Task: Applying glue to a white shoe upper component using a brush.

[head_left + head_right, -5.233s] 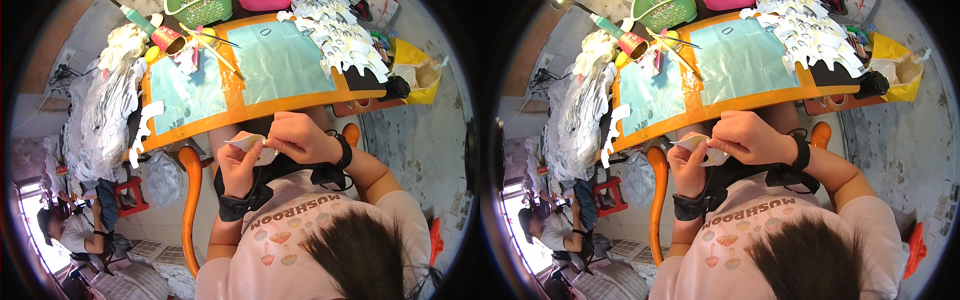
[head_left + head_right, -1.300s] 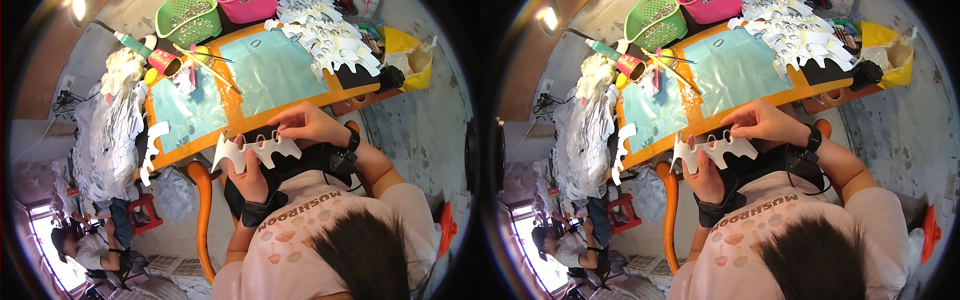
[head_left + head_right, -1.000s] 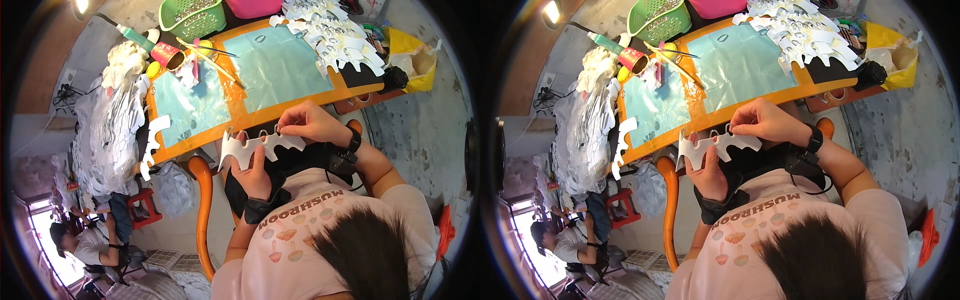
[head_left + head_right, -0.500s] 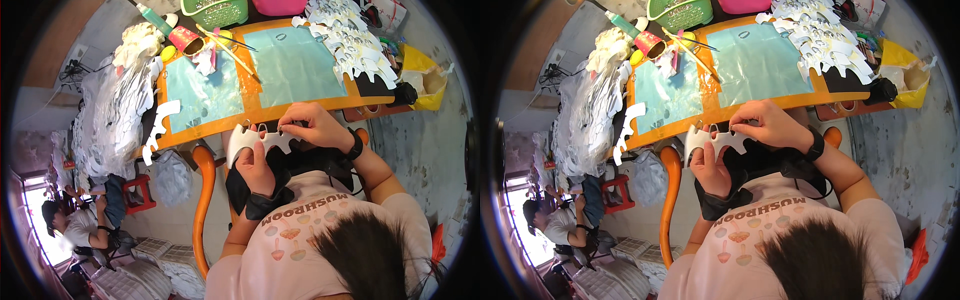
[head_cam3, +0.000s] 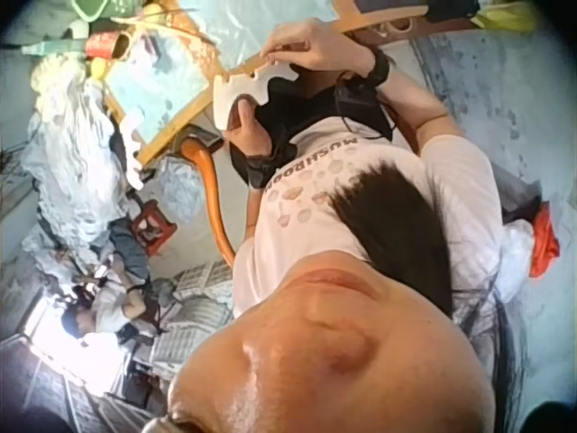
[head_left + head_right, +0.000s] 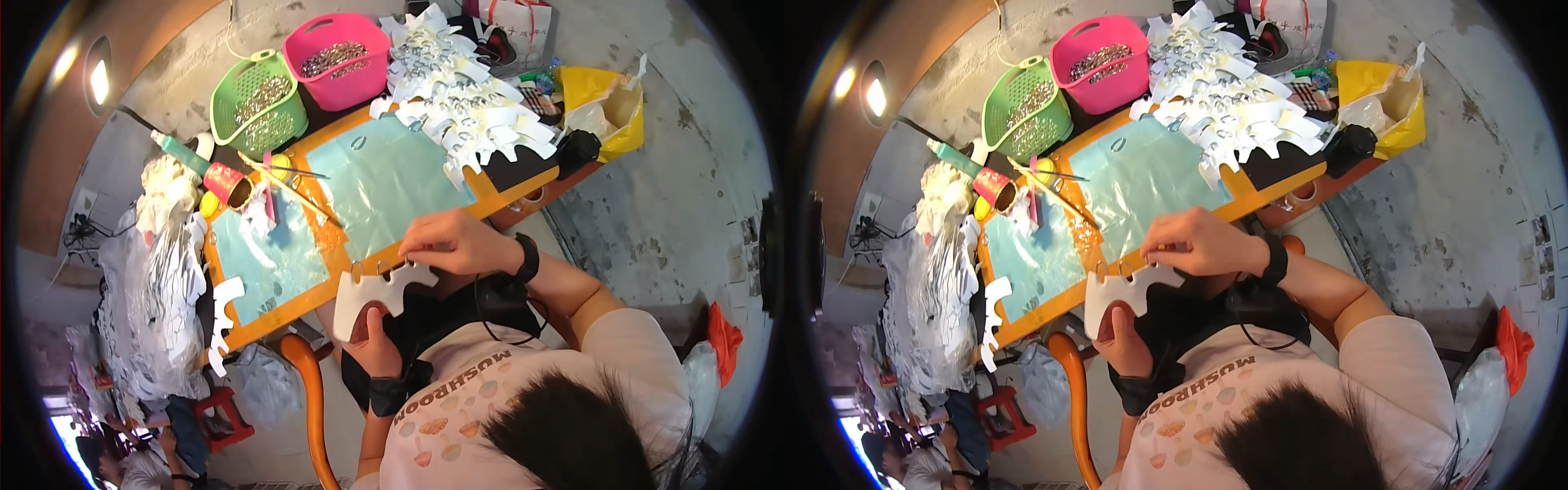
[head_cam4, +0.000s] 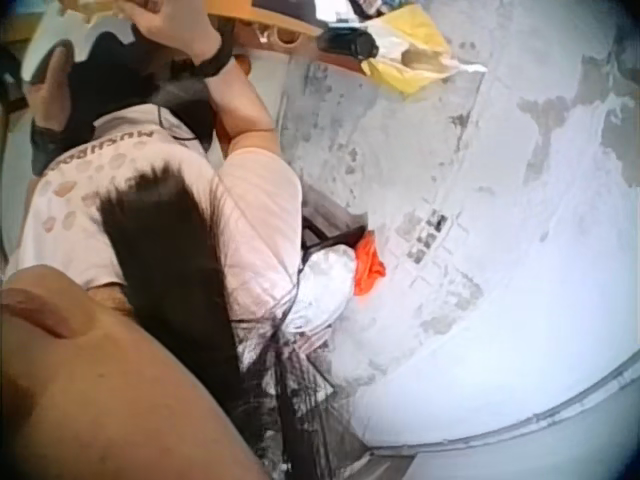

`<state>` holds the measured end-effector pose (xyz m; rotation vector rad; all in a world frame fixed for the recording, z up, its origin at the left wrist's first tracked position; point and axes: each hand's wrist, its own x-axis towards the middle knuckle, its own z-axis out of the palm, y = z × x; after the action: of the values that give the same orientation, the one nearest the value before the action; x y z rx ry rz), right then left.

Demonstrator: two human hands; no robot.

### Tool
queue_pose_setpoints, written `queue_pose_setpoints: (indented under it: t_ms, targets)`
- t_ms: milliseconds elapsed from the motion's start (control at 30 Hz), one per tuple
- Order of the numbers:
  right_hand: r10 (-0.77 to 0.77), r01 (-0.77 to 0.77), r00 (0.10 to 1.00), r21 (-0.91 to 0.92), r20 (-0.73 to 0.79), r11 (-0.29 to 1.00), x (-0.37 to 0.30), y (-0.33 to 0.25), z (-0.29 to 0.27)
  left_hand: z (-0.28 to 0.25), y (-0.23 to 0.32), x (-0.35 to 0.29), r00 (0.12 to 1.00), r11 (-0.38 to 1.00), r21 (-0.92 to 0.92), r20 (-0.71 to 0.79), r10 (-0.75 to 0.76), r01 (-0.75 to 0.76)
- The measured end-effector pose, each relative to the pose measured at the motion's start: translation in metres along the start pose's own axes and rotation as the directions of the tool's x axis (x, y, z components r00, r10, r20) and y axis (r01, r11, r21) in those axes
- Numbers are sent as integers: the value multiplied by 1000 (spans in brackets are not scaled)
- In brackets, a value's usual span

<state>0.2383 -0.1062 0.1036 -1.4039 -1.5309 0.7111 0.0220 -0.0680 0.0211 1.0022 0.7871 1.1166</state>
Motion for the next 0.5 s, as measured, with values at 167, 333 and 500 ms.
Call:
queue_pose_setpoints:
  t_ms: [167,333,500]
  targets:
    - [-158,85,963,-305,-220,948,22,13,-67,-1,12,6,992,986,155,117,43,-61]
    - [-256,-65,924,-779,-282,624,41,81,-190,-8,16,11,985,976,206,170,35,-70]
    - [-188,-272,817,-653,-545,707,33,127,-229,-22,15,11,992,964,264,126,10,-43]
